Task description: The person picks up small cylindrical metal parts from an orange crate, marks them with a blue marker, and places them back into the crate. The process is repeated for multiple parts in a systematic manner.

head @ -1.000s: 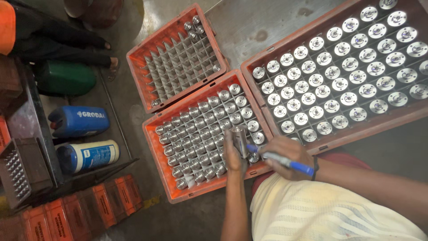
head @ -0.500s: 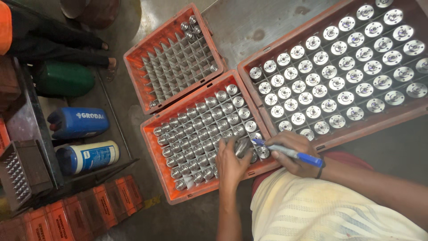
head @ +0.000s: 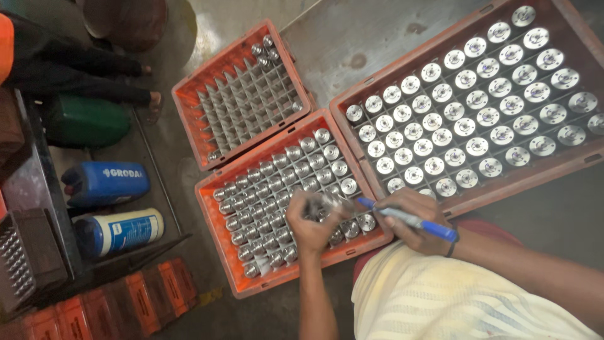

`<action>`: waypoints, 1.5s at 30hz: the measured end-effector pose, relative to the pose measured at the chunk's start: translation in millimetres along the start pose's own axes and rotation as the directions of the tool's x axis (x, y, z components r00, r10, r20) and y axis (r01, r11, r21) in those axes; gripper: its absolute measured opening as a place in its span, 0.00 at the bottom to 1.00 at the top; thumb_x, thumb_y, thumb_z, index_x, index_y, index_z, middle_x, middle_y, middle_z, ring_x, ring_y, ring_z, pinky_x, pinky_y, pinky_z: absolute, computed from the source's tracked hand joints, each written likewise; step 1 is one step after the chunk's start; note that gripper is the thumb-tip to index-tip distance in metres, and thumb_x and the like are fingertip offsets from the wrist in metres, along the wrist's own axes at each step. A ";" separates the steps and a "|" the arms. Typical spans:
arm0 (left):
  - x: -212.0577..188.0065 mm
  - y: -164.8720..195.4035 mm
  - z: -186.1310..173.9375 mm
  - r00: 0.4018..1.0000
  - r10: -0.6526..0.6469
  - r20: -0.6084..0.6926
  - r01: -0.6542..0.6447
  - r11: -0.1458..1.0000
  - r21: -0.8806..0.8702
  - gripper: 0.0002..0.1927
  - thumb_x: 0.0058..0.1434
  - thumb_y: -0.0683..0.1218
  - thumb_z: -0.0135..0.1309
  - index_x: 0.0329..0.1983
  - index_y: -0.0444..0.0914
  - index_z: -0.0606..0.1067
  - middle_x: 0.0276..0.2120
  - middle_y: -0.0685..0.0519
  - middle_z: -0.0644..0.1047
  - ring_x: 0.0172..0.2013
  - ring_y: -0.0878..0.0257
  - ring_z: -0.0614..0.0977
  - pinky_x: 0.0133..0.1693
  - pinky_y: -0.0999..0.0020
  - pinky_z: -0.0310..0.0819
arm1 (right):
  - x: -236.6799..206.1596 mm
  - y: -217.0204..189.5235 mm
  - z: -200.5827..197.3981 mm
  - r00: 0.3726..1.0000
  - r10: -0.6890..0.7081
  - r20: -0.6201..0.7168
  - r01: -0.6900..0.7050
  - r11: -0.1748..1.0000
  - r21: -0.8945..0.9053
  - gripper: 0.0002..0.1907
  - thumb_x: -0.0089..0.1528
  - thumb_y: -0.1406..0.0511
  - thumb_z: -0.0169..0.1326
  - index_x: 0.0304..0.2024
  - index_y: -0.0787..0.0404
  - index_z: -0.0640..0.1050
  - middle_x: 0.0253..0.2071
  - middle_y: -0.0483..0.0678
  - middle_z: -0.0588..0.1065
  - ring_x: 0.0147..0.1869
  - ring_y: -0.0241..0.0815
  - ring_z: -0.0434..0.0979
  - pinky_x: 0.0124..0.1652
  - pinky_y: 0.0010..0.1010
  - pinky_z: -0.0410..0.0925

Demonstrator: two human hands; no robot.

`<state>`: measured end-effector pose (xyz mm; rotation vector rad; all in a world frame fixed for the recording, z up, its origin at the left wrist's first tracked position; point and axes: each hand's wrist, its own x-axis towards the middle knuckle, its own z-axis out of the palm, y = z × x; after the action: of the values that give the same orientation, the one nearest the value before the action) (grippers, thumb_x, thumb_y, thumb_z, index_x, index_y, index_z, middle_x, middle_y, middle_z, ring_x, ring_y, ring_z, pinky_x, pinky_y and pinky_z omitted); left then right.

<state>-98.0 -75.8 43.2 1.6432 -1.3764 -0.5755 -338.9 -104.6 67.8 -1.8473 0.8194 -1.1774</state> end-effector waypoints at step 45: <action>-17.0 1.8 -35.4 0.939 -0.163 0.302 0.071 0.954 0.292 0.21 0.33 0.54 0.68 0.30 0.38 0.84 0.29 0.50 0.83 0.31 0.58 0.86 0.36 0.62 0.81 | 2.3 -5.7 -2.6 0.998 0.025 0.056 -0.025 1.000 -0.001 0.11 0.60 0.68 0.55 0.45 0.64 0.78 0.35 0.51 0.77 0.37 0.47 0.80 0.37 0.34 0.71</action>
<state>-75.2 -48.0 59.2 1.9301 -1.6638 -0.7780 -339.9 -104.5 74.4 -1.8567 0.8083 -1.1049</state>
